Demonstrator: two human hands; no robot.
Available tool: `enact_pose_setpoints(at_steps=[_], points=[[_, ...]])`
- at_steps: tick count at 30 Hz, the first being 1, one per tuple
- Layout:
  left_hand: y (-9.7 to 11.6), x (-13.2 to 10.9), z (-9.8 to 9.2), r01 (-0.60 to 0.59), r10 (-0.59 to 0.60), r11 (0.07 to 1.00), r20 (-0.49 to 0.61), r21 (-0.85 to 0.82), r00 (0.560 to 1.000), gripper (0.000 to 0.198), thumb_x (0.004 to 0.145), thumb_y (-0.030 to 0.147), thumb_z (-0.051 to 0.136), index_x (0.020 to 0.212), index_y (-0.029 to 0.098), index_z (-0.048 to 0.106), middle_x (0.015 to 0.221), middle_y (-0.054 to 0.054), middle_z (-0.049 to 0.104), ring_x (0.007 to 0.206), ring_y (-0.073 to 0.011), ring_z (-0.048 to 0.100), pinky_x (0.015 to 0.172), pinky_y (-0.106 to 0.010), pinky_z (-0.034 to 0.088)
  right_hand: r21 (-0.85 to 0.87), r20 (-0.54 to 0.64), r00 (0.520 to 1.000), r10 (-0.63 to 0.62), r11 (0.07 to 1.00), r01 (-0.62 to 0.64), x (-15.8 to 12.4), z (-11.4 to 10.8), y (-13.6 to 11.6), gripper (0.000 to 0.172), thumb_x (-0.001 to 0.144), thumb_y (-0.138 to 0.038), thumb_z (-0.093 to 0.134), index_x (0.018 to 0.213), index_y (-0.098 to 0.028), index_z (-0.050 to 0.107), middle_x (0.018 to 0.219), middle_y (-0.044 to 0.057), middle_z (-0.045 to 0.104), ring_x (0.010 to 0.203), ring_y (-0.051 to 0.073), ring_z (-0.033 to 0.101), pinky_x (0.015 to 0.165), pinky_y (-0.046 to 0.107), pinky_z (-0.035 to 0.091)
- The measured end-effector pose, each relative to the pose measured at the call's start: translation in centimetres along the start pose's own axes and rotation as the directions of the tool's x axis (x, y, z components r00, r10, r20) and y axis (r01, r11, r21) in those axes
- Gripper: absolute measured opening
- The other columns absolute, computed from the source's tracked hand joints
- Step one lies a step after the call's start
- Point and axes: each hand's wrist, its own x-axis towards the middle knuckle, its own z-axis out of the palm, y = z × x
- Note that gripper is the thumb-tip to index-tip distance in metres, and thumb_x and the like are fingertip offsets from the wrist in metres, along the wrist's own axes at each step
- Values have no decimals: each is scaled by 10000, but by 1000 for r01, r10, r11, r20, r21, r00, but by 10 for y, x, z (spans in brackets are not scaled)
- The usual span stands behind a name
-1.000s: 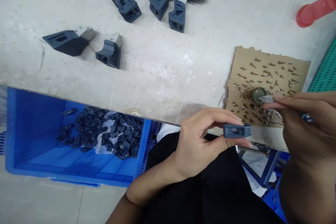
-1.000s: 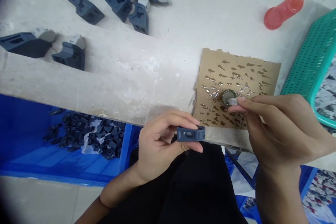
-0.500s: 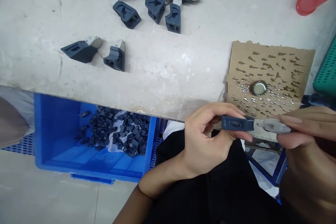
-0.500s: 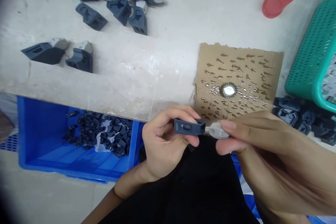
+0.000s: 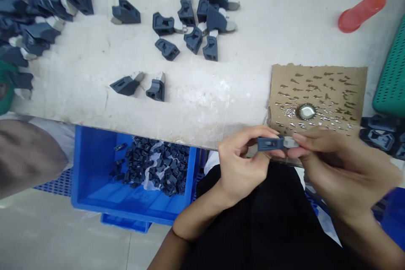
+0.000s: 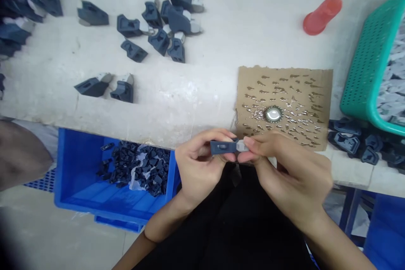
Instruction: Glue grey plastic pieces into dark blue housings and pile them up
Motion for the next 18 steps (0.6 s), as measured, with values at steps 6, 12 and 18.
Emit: enact_pose_setpoints(at_steps=[6, 12, 18], points=[[28, 45, -68, -50, 395, 636, -270, 770, 878, 206, 862, 341, 813, 1023, 220, 773, 1074, -70, 702, 1064, -252, 670, 1012, -427, 539, -14, -348, 933, 95, 994, -106, 34, -44, 33, 352, 896, -360, 793, 1245, -394, 766, 999, -20, 801, 883, 192, 753, 835, 380, 604], [51, 102, -126, 213, 495, 335, -363, 918, 789, 287, 780, 417, 815, 906, 175, 729, 774, -11, 587, 806, -258, 589, 925, -470, 502, -549, -464, 879, 113, 742, -385, 64, -153, 96, 294, 874, -491, 739, 1081, -299, 820, 805, 20, 767, 698, 192, 692, 696, 359, 516], [61, 124, -120, 249, 461, 303, -370, 920, 807, 434, 847, 474, 730, 1153, 179, 644, 784, -14, 561, 879, -289, 551, 937, -471, 469, -593, -187, 968, 166, 767, -246, 84, -170, 115, 701, 697, -962, 595, 939, -354, 847, 782, 40, 731, 600, 201, 618, 550, 354, 410]])
